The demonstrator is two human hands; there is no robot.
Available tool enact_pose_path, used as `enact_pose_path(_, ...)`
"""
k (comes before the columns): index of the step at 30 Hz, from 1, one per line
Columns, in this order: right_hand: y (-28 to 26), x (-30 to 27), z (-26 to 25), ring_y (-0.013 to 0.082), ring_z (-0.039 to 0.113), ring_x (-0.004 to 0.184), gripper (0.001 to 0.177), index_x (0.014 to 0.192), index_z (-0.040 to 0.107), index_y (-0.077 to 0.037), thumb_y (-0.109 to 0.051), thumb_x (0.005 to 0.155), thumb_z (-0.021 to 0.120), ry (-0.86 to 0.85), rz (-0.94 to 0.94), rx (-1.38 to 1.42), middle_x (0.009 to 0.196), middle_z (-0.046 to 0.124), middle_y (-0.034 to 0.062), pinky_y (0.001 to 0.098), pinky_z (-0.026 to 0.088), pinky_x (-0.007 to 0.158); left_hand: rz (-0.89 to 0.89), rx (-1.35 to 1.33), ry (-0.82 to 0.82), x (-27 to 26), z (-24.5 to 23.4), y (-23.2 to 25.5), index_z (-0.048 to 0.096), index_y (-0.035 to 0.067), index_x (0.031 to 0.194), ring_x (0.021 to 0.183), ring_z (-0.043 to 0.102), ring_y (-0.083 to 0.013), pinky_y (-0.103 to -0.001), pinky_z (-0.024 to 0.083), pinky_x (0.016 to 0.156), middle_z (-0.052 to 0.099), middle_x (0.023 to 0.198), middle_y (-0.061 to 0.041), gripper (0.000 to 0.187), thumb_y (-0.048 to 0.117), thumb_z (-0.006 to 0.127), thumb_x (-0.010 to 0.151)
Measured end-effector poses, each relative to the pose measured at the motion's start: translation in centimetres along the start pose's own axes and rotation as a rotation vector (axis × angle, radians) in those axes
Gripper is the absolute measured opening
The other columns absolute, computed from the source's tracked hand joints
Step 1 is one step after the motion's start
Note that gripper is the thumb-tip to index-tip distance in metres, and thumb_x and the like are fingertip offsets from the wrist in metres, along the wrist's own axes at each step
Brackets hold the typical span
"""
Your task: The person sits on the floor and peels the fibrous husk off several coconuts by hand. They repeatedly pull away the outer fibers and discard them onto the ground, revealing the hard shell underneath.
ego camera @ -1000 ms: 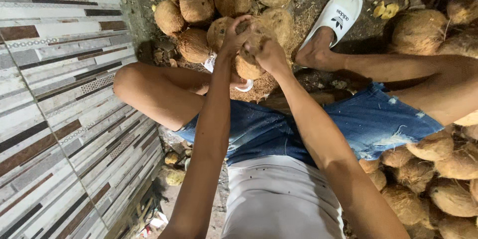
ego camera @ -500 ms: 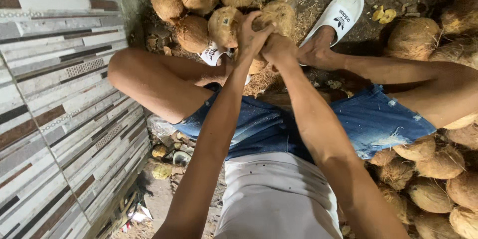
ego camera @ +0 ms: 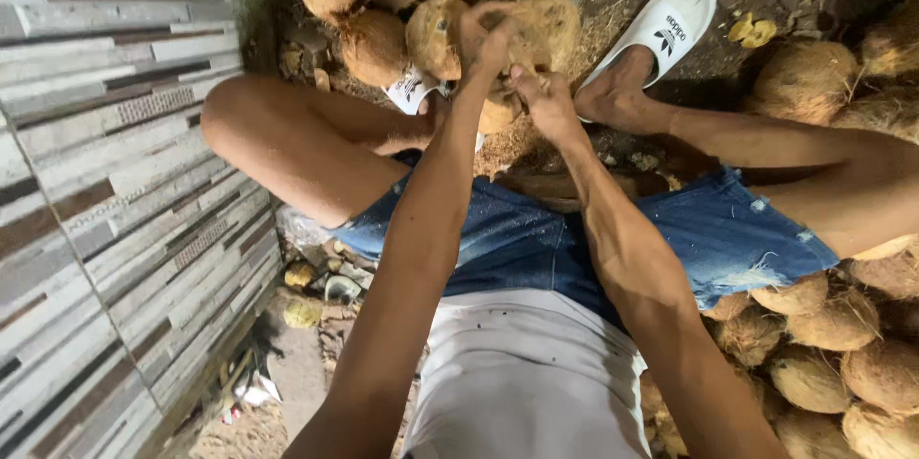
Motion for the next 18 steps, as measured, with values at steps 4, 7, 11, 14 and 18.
enact_pose_path(4, 0.6, 0.0, -0.4, 0.0104, 0.052, 0.063, 0.037, 0.093, 0.042, -0.012, -0.046, 0.094, 0.055, 0.052, 0.196, 0.093, 0.084, 0.058, 0.0034, 0.0300, 0.051, 0.063, -0.081, 0.131, 0.021, 0.6, -0.1, -0.2, 0.075, 0.016, 0.084, 0.109, 0.065, -0.0290, -0.058, 0.047, 0.100, 0.071, 0.103, -0.009, 0.019, 0.013, 0.071, 0.066)
enact_pose_path(7, 1.5, -0.8, -1.0, 0.0070, 0.036, 0.049, 0.026, 0.108, 0.045, -0.008, -0.029, 0.099, 0.058, -0.019, 0.038, 0.541, 0.054, 0.035, -0.0058, 0.0249, 0.042, 0.058, -0.267, 0.241, 0.093, 3.2, -1.1, -1.0, 0.073, 0.012, 0.093, 0.089, 0.067, -0.0223, -0.046, 0.051, 0.083, 0.075, 0.092, -0.006, 0.034, 0.030, 0.070, 0.065)
enact_pose_path(11, 2.5, -1.8, -5.4, 0.0127, 0.056, 0.051, 0.051, 0.055, 0.042, -0.016, -0.036, 0.100, 0.058, -0.038, 0.027, 0.430, 0.052, 0.050, -0.0003, 0.0295, 0.054, 0.071, 0.004, -0.317, 0.032, 4.2, -0.9, -1.2, 0.076, 0.003, 0.076, 0.068, 0.072, -0.0272, -0.040, 0.066, 0.057, 0.075, 0.074, -0.011, 0.012, -0.009, 0.074, 0.073)
enact_pose_path(14, 1.4, 0.1, -5.5, 0.0096, 0.041, 0.041, 0.064, 0.048, 0.042, -0.015, -0.053, 0.099, 0.054, 0.013, 0.096, 0.051, 0.045, 0.045, -0.0007, 0.0228, 0.031, 0.054, -0.134, -0.103, 0.103, 3.6, -2.5, -1.5, 0.074, 0.005, 0.086, 0.085, 0.068, -0.0269, -0.039, 0.054, 0.079, 0.073, 0.085, -0.009, 0.010, 0.001, 0.071, 0.078)
enact_pose_path(18, 1.5, -0.3, -4.5, 0.0180, 0.064, 0.121, 0.075, 0.146, 0.037, 0.005, -0.036, 0.089, 0.063, 0.173, 0.370, 0.047, 0.120, 0.071, 0.0124, 0.0332, 0.041, 0.108, -0.268, 0.201, 0.048, 2.0, -2.9, -1.3, 0.075, 0.011, 0.095, 0.045, 0.043, -0.0060, -0.020, 0.035, 0.038, 0.064, 0.063, 0.002, 0.006, 0.011, 0.075, 0.090)
Point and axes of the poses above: each hand's wrist, its own x-axis towards the middle knuckle, its own z-axis out of the palm, y = z × x, the point moved 1 cm from there along x, towards the middle knuckle
